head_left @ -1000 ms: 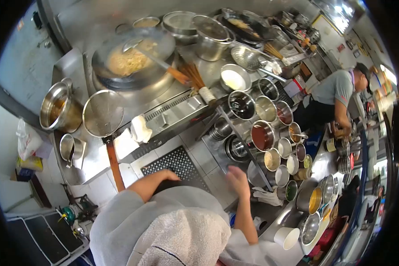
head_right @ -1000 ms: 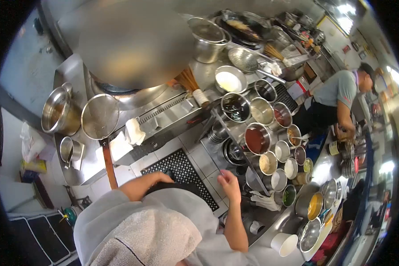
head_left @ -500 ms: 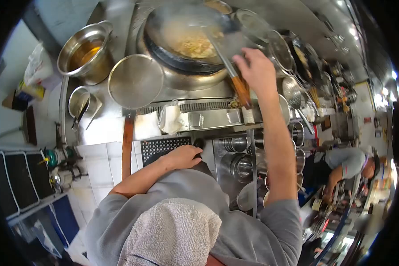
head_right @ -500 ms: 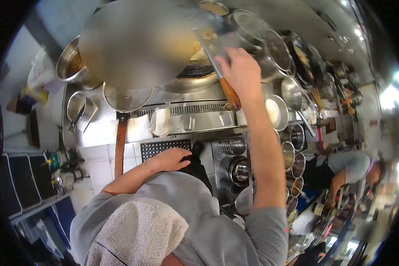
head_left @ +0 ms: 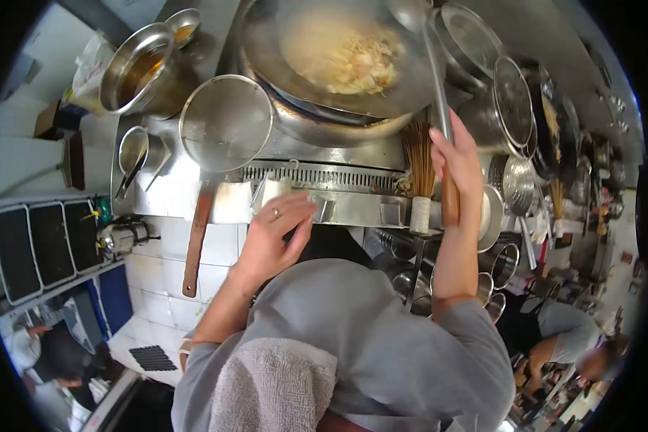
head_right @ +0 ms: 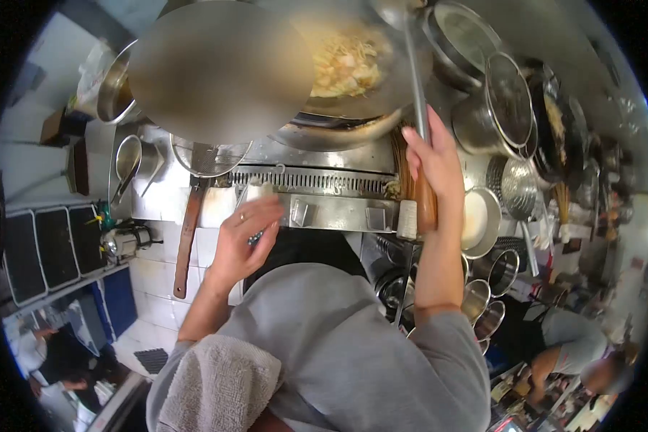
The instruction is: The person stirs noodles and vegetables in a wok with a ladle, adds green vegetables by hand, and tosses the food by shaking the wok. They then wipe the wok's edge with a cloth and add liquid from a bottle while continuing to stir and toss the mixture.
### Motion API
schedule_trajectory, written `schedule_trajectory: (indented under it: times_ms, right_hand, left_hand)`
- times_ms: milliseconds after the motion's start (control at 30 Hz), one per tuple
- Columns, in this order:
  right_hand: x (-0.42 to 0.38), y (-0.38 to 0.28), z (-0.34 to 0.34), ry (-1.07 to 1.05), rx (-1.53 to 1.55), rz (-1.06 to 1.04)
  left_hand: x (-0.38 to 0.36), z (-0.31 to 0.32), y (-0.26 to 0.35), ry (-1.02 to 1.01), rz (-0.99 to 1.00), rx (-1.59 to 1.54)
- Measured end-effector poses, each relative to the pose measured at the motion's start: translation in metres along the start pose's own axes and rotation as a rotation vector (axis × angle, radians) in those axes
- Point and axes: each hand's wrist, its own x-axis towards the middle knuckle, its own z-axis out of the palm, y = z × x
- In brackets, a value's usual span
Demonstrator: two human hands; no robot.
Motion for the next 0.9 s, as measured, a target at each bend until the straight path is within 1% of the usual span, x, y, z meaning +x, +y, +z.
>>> schedule_trajectory:
  times_ms: [33, 67, 133, 167, 233, 300, 367, 467, 500, 600, 700, 733, 800, 833, 867, 900]
  right_hand:
    - [0.016, 0.001, -0.003, -0.022, 0.0, -0.006]
    - [0.028, 0.005, 0.0, -0.035, 0.068, 0.002]
    - [0.048, 0.009, 0.01, -0.069, 0.193, 0.005]
    - [0.056, 0.007, 0.012, -0.125, 0.192, 0.028]
    - [0.068, 0.002, 0.015, -0.244, 0.185, 0.076]
    - [0.068, -0.002, 0.016, -0.335, 0.139, 0.108]
    - [0.06, -0.003, 0.012, -0.442, 0.094, 0.115]
    - [0.025, -0.014, -0.001, -0.497, -0.144, 0.14]
    - [0.013, -0.018, -0.011, -0.551, -0.24, 0.142]
    - [-0.031, -0.039, -0.033, -0.534, -0.534, 0.251]
    - [-0.076, -0.04, -0.048, -0.412, -0.822, -0.117]
    - [-0.089, -0.04, -0.043, -0.342, -0.827, -0.141]
    - [-0.11, -0.035, -0.033, -0.191, -0.839, -0.2]
    - [-0.118, -0.03, -0.023, -0.159, -0.71, -0.171]
    - [-0.126, -0.025, -0.014, -0.126, -0.58, -0.147]
    - [-0.132, -0.029, -0.001, -0.122, -0.384, -0.034]
  left_hand:
    - [0.017, 0.007, 0.001, 0.004, 0.087, 0.097]
    - [0.034, 0.014, 0.004, 0.013, 0.181, 0.192]
    - [0.068, 0.025, 0.022, 0.027, 0.158, 0.244]
    - [0.083, 0.032, 0.029, 0.043, 0.146, 0.271]
    - [0.105, 0.047, 0.033, 0.055, 0.123, 0.447]
    - [0.116, 0.057, 0.032, 0.05, 0.105, 0.606]
    - [0.117, 0.062, 0.033, 0.045, 0.077, 0.649]
    - [0.116, 0.061, 0.031, 0.025, 0.071, 0.673]
    - [0.116, 0.059, 0.031, 0.019, 0.069, 0.68]
    - [0.118, 0.053, 0.028, 0.02, 0.098, 0.745]
    - [0.126, 0.047, 0.026, 0.059, 0.136, 0.744]
    - [0.132, 0.045, 0.026, 0.084, 0.15, 0.727]
    - [0.149, 0.044, 0.01, -0.068, 0.048, 0.608]
    - [0.159, 0.046, -0.003, -0.141, 0.004, 0.549]
    - [0.165, 0.05, -0.02, -0.061, 0.12, 0.528]
    - [0.167, 0.057, -0.043, 0.005, 0.236, 0.505]
